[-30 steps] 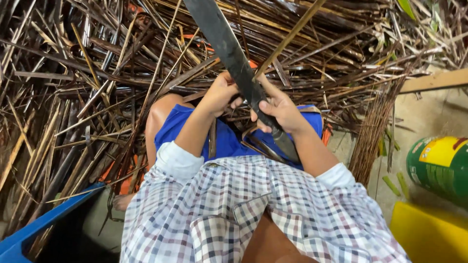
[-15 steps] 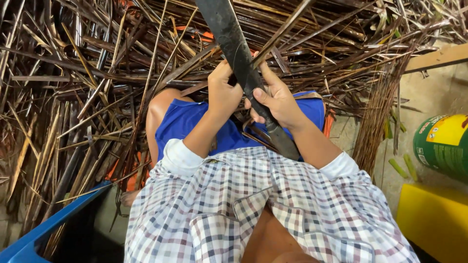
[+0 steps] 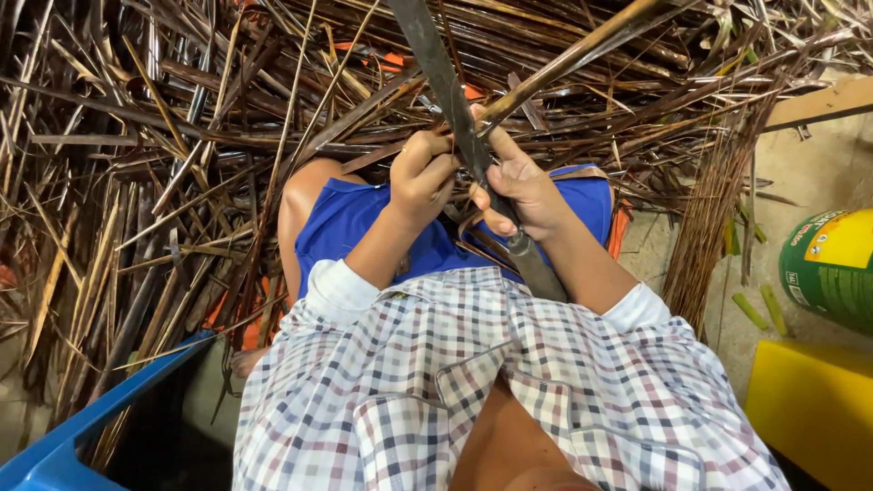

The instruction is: The person sits on the floor surrounded by dried plant material and uses a large knife to cut individual stems into smaller pieces. The person repeatedly picks up stems, positions them against the knife, and slices them, adding the cut pieces to a growing pile.

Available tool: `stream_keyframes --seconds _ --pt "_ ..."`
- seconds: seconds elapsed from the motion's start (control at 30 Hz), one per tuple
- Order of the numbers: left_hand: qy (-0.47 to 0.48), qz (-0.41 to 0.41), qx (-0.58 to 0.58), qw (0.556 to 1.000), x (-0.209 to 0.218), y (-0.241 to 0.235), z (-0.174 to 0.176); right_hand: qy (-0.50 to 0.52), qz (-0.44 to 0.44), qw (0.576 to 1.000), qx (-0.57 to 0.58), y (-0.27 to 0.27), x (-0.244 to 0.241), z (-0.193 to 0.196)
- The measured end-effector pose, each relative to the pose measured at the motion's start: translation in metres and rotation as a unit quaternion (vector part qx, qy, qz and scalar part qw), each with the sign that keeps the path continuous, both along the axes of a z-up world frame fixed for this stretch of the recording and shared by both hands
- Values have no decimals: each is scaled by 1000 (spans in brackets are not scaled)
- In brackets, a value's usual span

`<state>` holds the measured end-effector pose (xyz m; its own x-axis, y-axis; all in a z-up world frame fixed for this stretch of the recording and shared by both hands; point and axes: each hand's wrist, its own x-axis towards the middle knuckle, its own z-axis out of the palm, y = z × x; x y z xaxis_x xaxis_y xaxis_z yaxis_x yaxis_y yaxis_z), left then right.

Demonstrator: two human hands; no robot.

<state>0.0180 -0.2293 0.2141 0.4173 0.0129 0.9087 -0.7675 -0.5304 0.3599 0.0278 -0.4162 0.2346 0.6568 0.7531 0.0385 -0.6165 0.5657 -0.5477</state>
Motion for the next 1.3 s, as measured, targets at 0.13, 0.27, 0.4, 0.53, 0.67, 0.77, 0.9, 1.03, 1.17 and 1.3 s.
stream_keyframes --seconds 0.13,0.27,0.4,0.53,0.67,0.77,0.9,1.03,1.17,1.3 --pt "78 3 -47 996 -7 -9 18 -27 -12 1000 -9 -3 -4 2" --pt "203 -4 -112 973 -11 -14 34 -96 -41 993 -61 -1 -4 15" --pt "372 -90 -203 901 -10 -5 53 -112 -57 988 -88 -3 -5 13" --pt "525 -238 -496 649 -3 -3 17 -122 -61 985 -108 1 -12 20" --pt "558 -290 -572 527 -4 -4 5 -109 -51 985 -123 3 -14 21" --pt "552 -245 -554 573 -5 -9 12 -108 -46 984 -137 2 -14 16" --pt "524 -198 -499 661 -4 -13 -5 -104 -44 981 -155 2 -18 19" --pt "469 -187 -388 771 -7 -6 15 -94 -57 981 -160 -1 -19 16" --pt "465 -176 -309 811 -10 -1 23 -112 -69 974 -182 -4 -16 16" --pt "513 -195 -352 758 -12 -3 19 -117 -76 973 -186 -3 -17 18"
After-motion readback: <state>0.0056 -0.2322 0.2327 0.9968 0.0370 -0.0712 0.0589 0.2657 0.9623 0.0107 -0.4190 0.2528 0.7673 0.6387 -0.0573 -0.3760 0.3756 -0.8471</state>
